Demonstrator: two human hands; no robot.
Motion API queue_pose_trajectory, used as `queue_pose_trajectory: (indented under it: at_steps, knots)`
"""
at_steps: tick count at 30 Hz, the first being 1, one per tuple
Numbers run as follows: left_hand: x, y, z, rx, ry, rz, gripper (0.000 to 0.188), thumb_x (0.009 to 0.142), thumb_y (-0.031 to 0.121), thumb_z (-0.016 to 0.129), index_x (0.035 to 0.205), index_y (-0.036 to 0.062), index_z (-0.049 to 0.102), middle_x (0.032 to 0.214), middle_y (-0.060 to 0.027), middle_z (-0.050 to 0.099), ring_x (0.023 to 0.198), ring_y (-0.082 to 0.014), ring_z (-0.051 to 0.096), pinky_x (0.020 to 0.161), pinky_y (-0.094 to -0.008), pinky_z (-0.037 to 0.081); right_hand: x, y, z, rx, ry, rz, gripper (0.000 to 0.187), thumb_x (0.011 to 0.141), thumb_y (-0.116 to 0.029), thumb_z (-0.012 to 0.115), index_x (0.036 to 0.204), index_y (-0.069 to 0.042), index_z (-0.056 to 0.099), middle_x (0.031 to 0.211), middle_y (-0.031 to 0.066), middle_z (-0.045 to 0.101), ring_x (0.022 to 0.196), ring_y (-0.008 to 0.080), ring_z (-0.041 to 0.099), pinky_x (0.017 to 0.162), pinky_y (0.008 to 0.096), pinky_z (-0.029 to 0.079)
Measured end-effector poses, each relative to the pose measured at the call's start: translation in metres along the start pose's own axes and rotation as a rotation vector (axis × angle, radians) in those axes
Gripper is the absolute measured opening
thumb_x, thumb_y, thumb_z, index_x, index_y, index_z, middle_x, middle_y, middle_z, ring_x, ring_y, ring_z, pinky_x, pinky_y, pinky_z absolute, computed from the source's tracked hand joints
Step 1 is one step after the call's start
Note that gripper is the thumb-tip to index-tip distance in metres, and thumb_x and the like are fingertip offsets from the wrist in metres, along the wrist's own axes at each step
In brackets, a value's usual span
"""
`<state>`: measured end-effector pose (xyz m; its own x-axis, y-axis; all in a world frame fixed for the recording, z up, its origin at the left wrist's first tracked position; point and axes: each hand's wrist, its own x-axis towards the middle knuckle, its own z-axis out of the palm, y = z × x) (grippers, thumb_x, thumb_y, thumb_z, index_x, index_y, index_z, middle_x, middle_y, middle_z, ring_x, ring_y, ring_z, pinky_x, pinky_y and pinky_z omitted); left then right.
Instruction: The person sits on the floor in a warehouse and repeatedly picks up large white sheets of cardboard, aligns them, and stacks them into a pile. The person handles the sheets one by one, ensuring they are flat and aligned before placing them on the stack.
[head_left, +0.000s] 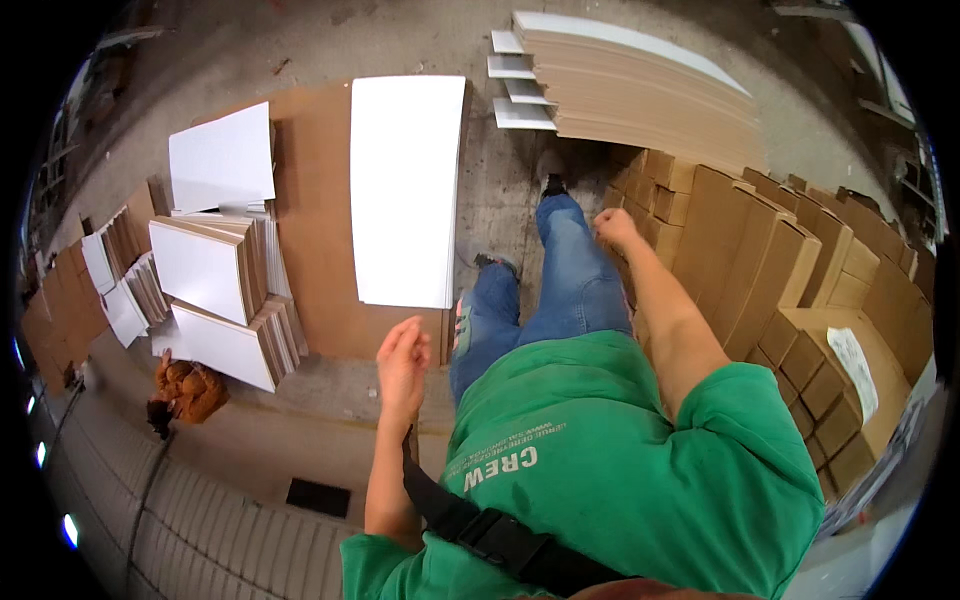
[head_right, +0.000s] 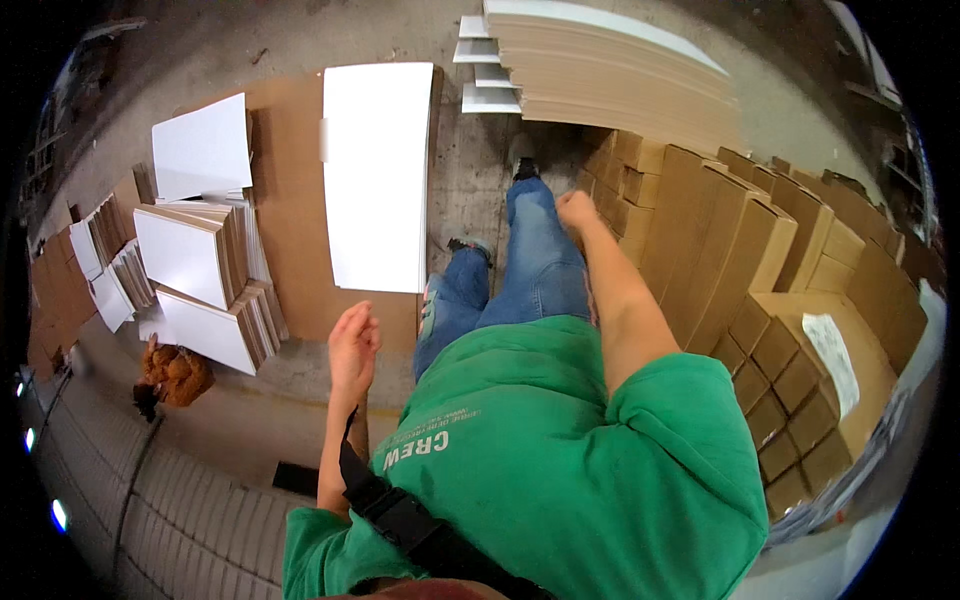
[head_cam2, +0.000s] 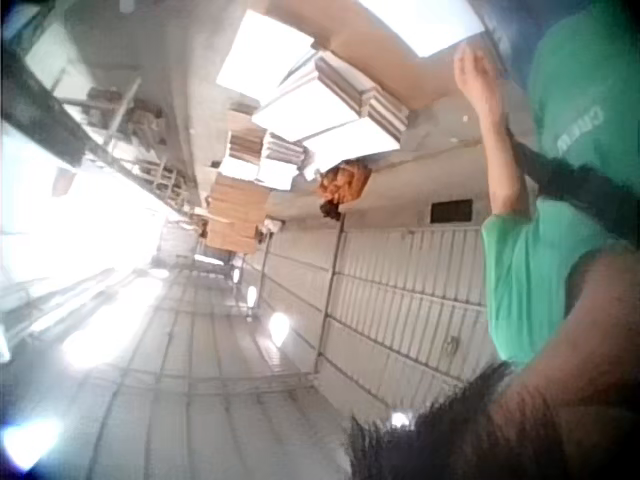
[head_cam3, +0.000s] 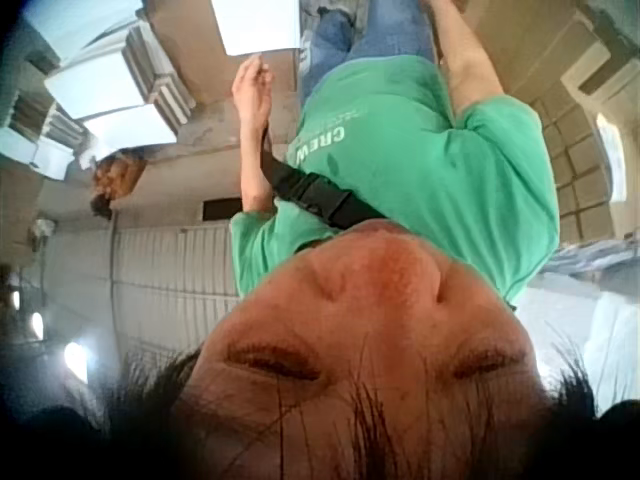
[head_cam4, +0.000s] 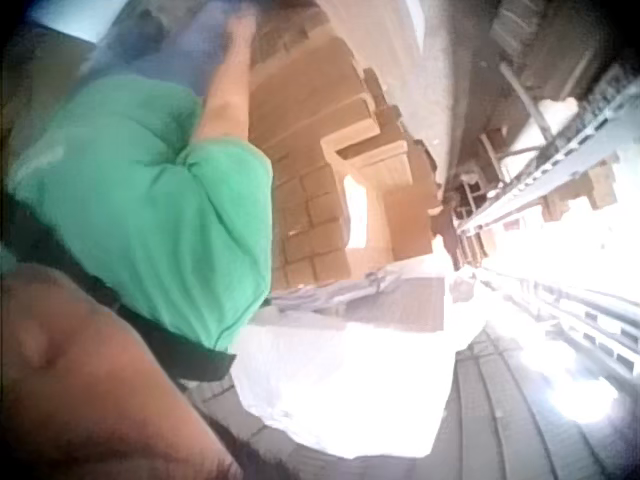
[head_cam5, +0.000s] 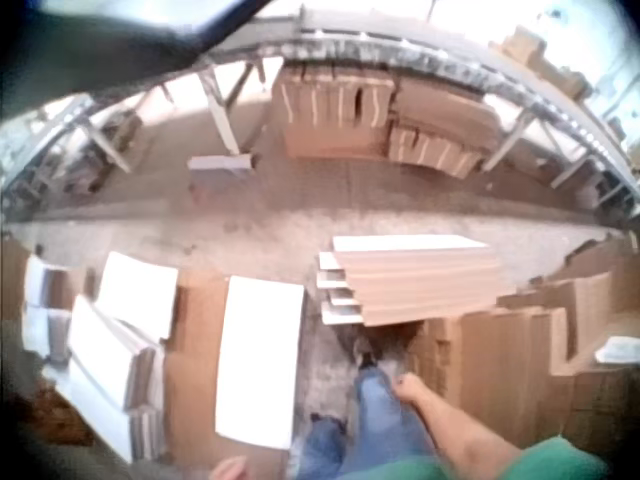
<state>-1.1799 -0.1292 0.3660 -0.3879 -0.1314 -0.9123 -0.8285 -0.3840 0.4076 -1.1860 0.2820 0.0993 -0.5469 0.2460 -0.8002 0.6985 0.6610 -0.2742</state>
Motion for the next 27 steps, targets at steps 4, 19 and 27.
queue_pose_trajectory:
  at_steps: [4, 19, 27]
  knots:
    - [0.059, -0.021, 0.073, 0.110, -0.067, -0.091, 0.021, 0.087, 0.016, 0.056, 0.101, 0.0002, 0.058, 0.075, -0.0041, 0.057, 0.057, -0.0086, 0.047, 0.052, -0.0222, 0.037, 0.062, 0.010, -0.020, 0.119, -0.060, 0.050, 0.014, 0.081, -0.015, 0.054, 0.080, -0.003, 0.061, 0.062, 0.0043, 0.058, 0.053, 0.0123, 0.053, 0.050, 0.0277, 0.045]
    - [0.155, -0.202, 0.112, 1.482, -0.182, 0.446, 0.029, 0.075, 0.025, 0.063, 0.096, 0.0059, 0.061, 0.114, -0.0148, 0.054, 0.103, -0.0311, 0.049, 0.095, -0.0444, 0.028, 0.149, -0.033, -0.007, 0.993, -0.160, 0.368, 0.022, 0.085, -0.024, 0.060, 0.095, -0.004, 0.059, 0.083, 0.0046, 0.062, 0.067, 0.0124, 0.057, 0.056, 0.0258, 0.048]
    - [0.151, -0.244, 0.071, 1.595, -0.303, 0.511, 0.033, 0.073, 0.029, 0.061, 0.097, 0.0070, 0.061, 0.123, -0.0114, 0.047, 0.123, -0.0311, 0.032, 0.097, -0.0522, 0.020, 0.189, -0.048, 0.048, 1.287, -0.056, 0.303, 0.039, 0.086, -0.030, 0.059, 0.110, 0.000, 0.052, 0.099, 0.0103, 0.058, 0.080, 0.0184, 0.057, 0.068, 0.0313, 0.047]
